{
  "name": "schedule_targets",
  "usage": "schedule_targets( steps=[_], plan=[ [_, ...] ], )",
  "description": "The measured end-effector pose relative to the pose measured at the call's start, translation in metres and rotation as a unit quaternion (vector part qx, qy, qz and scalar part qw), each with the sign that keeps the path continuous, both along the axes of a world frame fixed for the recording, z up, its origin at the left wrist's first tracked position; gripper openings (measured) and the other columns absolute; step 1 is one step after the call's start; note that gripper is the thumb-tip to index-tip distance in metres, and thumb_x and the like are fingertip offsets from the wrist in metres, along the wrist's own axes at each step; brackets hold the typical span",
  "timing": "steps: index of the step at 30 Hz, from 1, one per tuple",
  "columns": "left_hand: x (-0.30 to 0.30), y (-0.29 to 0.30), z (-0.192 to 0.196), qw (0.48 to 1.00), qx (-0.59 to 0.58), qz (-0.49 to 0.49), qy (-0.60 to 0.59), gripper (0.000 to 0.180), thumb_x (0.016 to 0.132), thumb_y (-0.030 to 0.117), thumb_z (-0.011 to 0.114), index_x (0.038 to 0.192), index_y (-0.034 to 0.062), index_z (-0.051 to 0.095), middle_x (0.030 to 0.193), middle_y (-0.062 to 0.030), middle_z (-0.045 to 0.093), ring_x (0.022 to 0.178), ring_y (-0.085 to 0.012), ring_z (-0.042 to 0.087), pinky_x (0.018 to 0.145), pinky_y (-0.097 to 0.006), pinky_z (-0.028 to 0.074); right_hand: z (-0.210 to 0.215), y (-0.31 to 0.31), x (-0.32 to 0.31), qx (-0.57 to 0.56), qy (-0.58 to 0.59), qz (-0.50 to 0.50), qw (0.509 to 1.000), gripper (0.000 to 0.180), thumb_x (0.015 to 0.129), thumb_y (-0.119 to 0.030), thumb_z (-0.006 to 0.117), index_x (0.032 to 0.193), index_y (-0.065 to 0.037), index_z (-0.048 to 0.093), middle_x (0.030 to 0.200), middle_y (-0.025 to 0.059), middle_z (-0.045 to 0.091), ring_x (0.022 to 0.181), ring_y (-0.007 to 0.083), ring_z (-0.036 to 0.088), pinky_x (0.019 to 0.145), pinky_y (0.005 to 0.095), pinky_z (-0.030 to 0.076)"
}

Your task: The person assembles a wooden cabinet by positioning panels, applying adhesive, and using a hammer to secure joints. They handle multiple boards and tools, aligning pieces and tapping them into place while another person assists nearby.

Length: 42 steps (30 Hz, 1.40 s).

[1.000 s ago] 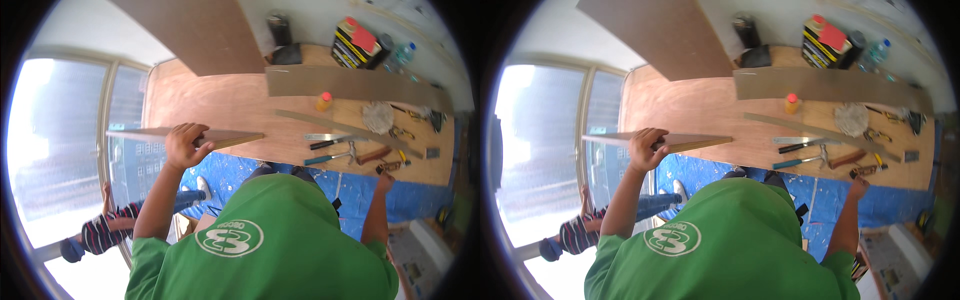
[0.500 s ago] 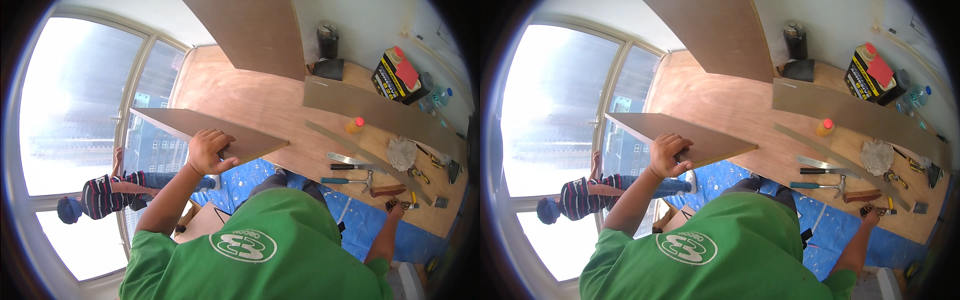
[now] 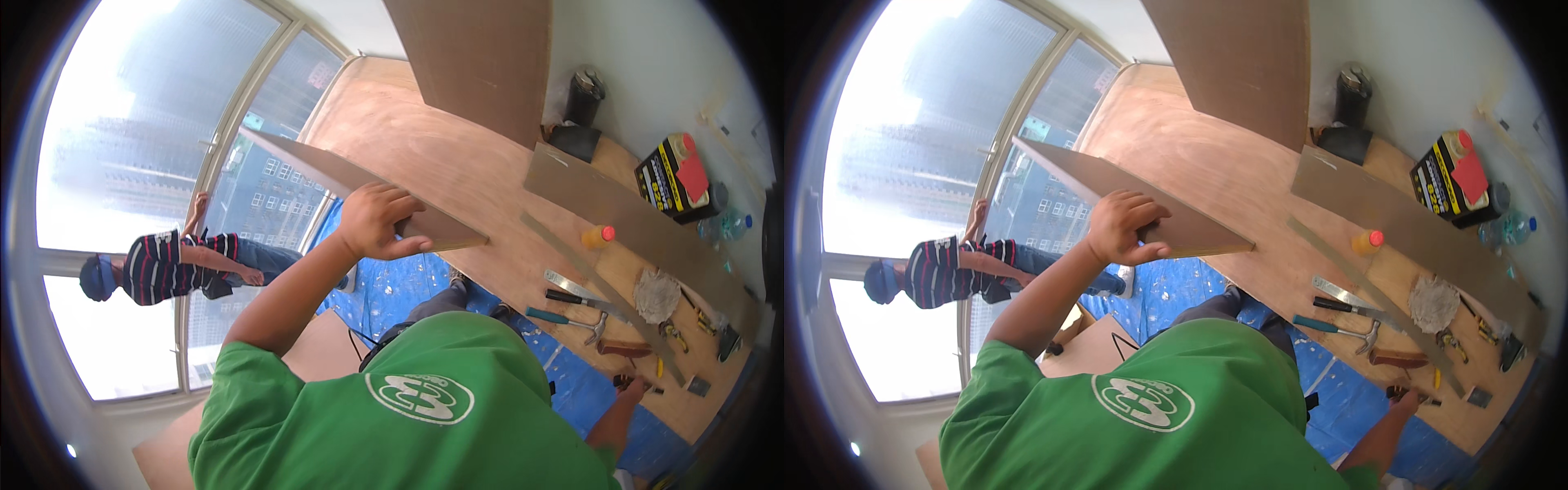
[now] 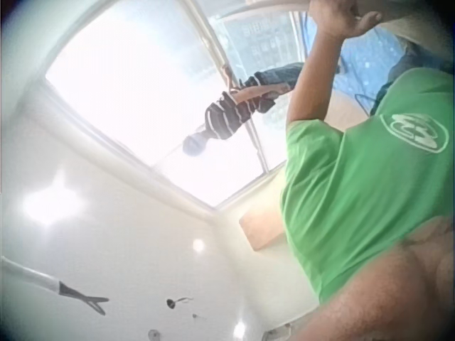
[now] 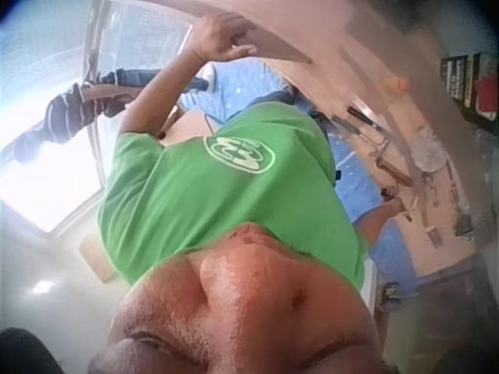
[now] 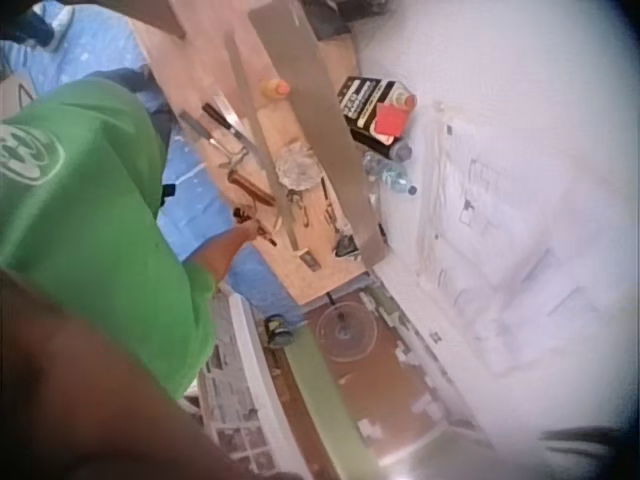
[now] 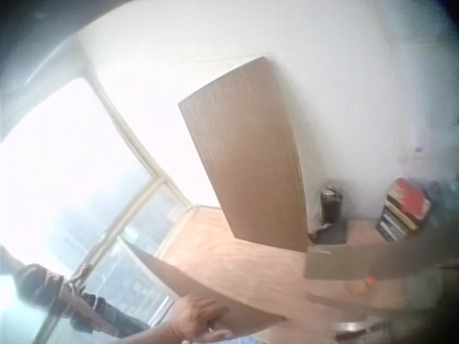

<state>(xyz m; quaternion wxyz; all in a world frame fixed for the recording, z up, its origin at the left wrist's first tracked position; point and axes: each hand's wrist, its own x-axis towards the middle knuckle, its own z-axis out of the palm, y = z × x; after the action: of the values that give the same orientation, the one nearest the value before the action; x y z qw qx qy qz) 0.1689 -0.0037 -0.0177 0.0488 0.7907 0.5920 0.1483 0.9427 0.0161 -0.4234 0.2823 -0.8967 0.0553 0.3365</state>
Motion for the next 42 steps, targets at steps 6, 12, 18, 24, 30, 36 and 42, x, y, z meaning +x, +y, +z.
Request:
schedule_targets(
  steps=[6,12,18,24,30,36,42],
  plan=[
    [-0.003,0.019,-0.004,1.000,0.012,0.024,-0.005,0.048,0.082,0.057,0.075,0.093,0.0103,0.072,0.067,-0.0034,0.062,0.069,-0.0280,0.065,0.067,-0.041,0.051,0.018,-0.040,0.011,0.177,0.065,0.003,0.982,0.050,0.098,-0.038,0.059,0.131,-0.001,0.057,0.110,0.0129,0.067,0.088,0.0257,0.067,0.066,0.0358,0.052],
    [-0.005,0.024,-0.007,0.999,0.009,0.052,-0.010,0.047,0.082,0.058,0.076,0.085,0.0117,0.068,0.065,-0.0036,0.062,0.068,-0.0279,0.066,0.064,-0.041,0.049,0.057,-0.048,0.030,0.222,-0.007,-0.033,0.974,0.048,0.098,-0.037,0.058,0.131,-0.001,0.057,0.109,0.0132,0.068,0.088,0.0258,0.067,0.066,0.0360,0.052],
    [-0.012,0.029,-0.006,0.995,-0.018,0.058,-0.077,0.046,0.086,0.055,0.073,0.093,0.0095,0.073,0.073,-0.0077,0.068,0.072,-0.0295,0.068,0.066,-0.041,0.052,0.113,-0.062,0.068,0.302,-0.072,-0.069,0.948,0.047,0.098,-0.035,0.058,0.130,-0.001,0.058,0.107,0.0135,0.068,0.087,0.0258,0.067,0.067,0.0362,0.053],
    [-0.022,0.042,0.002,0.952,-0.073,0.097,-0.282,0.050,0.096,0.050,0.063,0.107,0.0025,0.075,0.085,-0.0141,0.071,0.083,-0.0246,0.071,0.074,-0.036,0.053,0.189,-0.022,0.072,0.447,-0.070,-0.102,0.886,0.044,0.097,-0.032,0.058,0.126,0.000,0.058,0.107,0.0147,0.068,0.089,0.0272,0.068,0.070,0.0381,0.055],
    [-0.025,0.048,0.005,0.951,-0.088,0.094,-0.281,0.049,0.092,0.048,0.068,0.108,0.0020,0.075,0.086,-0.0129,0.072,0.086,-0.0245,0.072,0.077,-0.035,0.054,0.274,0.047,0.015,0.582,0.037,-0.022,0.812,0.038,0.099,-0.022,0.055,0.128,0.003,0.055,0.114,0.0171,0.063,0.106,0.0330,0.065,0.097,0.0491,0.053],
    [-0.027,0.043,0.001,0.976,-0.079,0.050,-0.196,0.046,0.084,0.045,0.077,0.103,0.0032,0.075,0.087,-0.0138,0.074,0.084,-0.0277,0.073,0.076,-0.037,0.056,0.334,0.072,-0.106,0.647,0.216,0.127,0.720,0.033,0.104,-0.023,0.051,0.127,0.000,0.056,0.108,0.0150,0.062,0.099,0.0312,0.063,0.094,0.0476,0.052],
    [-0.035,0.046,-0.002,0.986,-0.030,-0.044,-0.156,0.049,0.080,0.052,0.079,0.096,0.0060,0.074,0.081,-0.0094,0.071,0.080,-0.0301,0.070,0.069,-0.041,0.055,0.333,0.085,-0.233,0.522,0.220,0.263,0.781,0.038,0.106,-0.035,0.056,0.128,-0.004,0.057,0.102,0.0121,0.065,0.089,0.0260,0.063,0.083,0.0431,0.054]
  ],
)
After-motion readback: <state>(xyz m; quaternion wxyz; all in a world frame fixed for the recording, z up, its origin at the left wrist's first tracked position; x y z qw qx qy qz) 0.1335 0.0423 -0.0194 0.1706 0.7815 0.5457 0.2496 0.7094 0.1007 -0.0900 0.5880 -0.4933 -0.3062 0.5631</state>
